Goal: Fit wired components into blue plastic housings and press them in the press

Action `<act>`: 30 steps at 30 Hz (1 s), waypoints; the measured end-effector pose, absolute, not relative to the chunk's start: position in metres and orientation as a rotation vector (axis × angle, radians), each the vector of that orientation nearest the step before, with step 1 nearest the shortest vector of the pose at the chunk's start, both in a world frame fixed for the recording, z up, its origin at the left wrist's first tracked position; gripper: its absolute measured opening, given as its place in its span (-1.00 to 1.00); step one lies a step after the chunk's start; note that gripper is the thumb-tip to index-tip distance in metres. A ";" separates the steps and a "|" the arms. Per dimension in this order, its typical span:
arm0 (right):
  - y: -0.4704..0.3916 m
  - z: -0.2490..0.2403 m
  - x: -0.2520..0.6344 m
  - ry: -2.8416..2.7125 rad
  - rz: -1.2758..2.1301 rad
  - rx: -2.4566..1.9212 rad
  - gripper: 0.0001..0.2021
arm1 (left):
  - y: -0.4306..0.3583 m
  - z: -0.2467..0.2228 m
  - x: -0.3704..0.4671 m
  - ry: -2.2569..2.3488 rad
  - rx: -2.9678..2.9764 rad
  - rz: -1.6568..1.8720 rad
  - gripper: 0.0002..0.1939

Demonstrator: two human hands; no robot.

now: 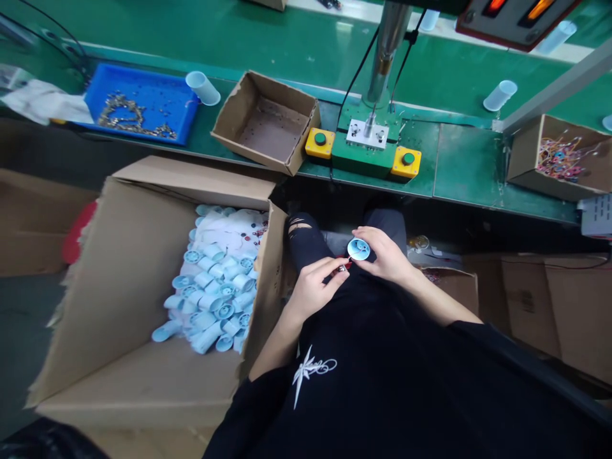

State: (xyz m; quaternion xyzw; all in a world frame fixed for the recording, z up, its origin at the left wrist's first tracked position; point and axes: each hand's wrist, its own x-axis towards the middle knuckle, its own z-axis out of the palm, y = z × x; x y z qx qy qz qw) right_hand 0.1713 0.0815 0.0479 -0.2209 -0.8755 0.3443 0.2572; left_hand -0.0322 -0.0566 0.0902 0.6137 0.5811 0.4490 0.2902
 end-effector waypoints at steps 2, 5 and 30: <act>0.081 0.048 0.171 -2.391 0.939 -0.596 -0.46 | -0.056 0.089 -0.032 1.560 1.639 1.188 -0.73; 0.080 0.048 0.170 -2.410 0.904 -0.588 -0.48 | -0.055 0.088 -0.031 1.562 1.647 1.178 -0.74; 0.070 0.042 0.164 -2.505 0.836 -0.496 -0.54 | -0.033 0.071 -0.020 1.760 1.829 0.985 -0.77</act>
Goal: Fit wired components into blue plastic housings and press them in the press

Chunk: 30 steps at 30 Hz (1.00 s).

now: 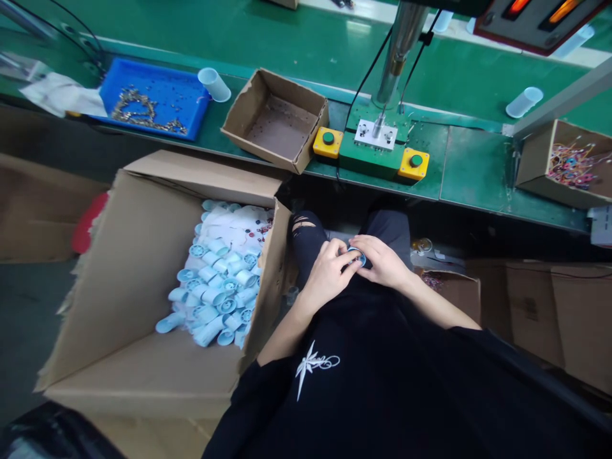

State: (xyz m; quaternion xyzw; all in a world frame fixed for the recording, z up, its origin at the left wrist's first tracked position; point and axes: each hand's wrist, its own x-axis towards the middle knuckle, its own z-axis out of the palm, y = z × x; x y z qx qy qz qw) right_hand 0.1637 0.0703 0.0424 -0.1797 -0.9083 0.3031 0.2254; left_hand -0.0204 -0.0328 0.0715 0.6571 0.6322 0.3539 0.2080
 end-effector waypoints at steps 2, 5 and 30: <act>0.071 0.042 0.164 -2.491 0.819 -0.505 -0.54 | -0.033 0.074 -0.023 1.649 1.739 1.044 -0.76; 0.072 0.042 0.165 -2.477 0.782 -0.489 -0.52 | -0.034 0.075 -0.026 1.523 1.628 1.120 -0.77; 0.063 0.041 0.154 -2.507 0.876 -0.500 -0.51 | -0.036 0.051 -0.015 1.944 1.778 0.875 -0.77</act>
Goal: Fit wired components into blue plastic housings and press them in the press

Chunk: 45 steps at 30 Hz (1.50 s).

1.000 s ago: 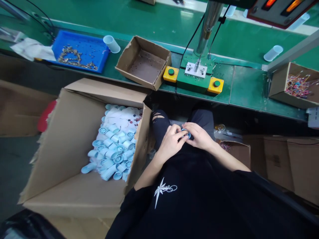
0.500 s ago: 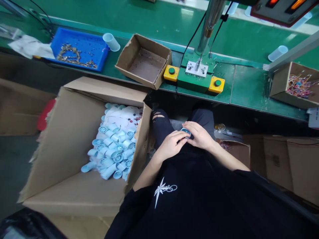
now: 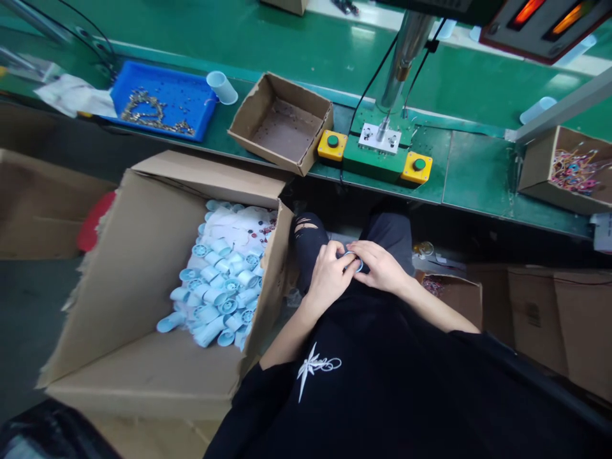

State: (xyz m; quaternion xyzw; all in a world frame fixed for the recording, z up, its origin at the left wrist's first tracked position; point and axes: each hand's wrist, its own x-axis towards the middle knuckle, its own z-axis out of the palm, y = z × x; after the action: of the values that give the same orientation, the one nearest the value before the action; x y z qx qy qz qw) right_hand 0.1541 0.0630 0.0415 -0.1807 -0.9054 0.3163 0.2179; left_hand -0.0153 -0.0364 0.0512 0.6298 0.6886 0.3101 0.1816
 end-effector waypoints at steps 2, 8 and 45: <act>0.061 0.039 0.155 -2.495 0.899 -0.513 -0.51 | -0.034 0.043 -0.012 1.839 1.656 0.952 -0.77; 0.051 0.026 0.155 -2.367 0.707 -0.550 -0.46 | -0.030 0.013 0.013 1.697 1.008 1.452 -0.84; 0.311 0.114 0.084 -1.968 0.350 -0.998 -0.33 | -0.109 -0.055 -0.059 1.527 0.550 1.576 -0.25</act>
State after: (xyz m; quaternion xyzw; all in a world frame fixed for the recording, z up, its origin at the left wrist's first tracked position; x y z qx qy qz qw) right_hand 0.0844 0.3110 0.1136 -0.4016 -0.7918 0.1410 0.4380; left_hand -0.0595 -0.1086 -0.0549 0.2201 0.6108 0.6303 0.4257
